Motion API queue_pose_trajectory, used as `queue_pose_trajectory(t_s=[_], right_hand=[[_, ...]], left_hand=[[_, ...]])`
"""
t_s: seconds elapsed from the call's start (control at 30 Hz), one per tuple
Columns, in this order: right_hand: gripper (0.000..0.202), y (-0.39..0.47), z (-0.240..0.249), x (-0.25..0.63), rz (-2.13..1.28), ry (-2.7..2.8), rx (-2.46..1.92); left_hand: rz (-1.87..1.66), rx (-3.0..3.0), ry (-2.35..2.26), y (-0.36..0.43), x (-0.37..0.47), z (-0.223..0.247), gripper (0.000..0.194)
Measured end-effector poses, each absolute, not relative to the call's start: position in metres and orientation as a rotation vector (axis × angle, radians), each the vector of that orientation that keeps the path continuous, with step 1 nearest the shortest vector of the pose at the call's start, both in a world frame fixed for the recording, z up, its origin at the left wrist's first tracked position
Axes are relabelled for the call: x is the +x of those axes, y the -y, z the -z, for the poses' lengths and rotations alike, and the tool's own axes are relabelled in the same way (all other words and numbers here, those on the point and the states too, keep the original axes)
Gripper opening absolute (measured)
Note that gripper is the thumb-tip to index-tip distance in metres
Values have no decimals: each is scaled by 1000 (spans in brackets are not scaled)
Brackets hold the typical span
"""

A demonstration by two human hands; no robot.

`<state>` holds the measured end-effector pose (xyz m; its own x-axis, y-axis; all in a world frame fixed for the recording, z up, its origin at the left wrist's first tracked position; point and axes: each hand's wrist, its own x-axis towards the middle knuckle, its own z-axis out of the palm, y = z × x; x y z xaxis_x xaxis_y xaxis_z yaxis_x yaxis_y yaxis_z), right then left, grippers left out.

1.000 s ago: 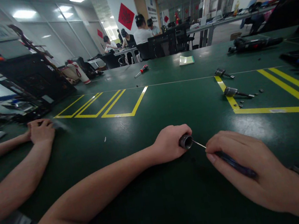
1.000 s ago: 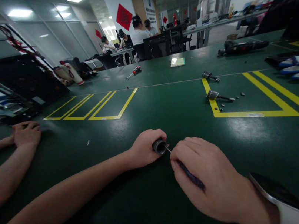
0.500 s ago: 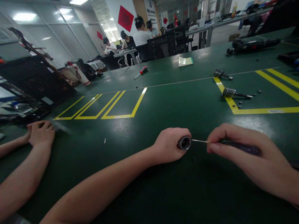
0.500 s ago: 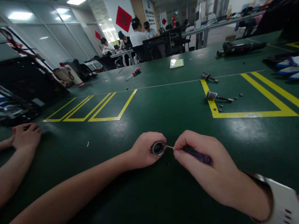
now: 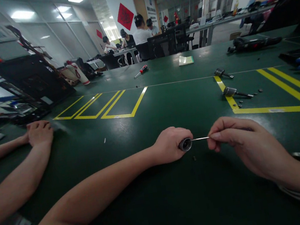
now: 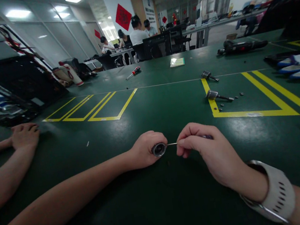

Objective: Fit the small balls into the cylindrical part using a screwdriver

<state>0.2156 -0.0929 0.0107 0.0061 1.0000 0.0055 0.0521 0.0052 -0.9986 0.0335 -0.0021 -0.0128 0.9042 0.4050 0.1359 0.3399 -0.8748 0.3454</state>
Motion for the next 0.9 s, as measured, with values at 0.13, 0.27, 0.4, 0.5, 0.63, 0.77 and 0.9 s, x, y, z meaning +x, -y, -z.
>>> queue_pose_trajectory(t_s=[0.13,0.27,0.4,0.5,0.63,0.77,0.9], right_hand=[[12,96,-11,213,-1130,1258,-1263],[14,109,-16,209,-662,1781,-1297],[15,114,-20,207,-483,1996,-1248],[17,107,-19,212,-721,1807,-1354],[14,96,-11,219,-1059,1497,-1292],[10,93,-8,219,-1197,1288,-1189],[8,91,-10,217,-1242,1180,-1176]], left_hand=[[-301,2743,-557,1,34,14,5],[-321,2775,-590,2,34,16,6],[-275,2853,-590,4,34,14,9],[-233,2865,-579,5,34,13,9],[-266,2821,-582,4,34,12,9],[-253,2780,-577,3,33,12,7],[-259,2756,-558,3,33,12,7]])
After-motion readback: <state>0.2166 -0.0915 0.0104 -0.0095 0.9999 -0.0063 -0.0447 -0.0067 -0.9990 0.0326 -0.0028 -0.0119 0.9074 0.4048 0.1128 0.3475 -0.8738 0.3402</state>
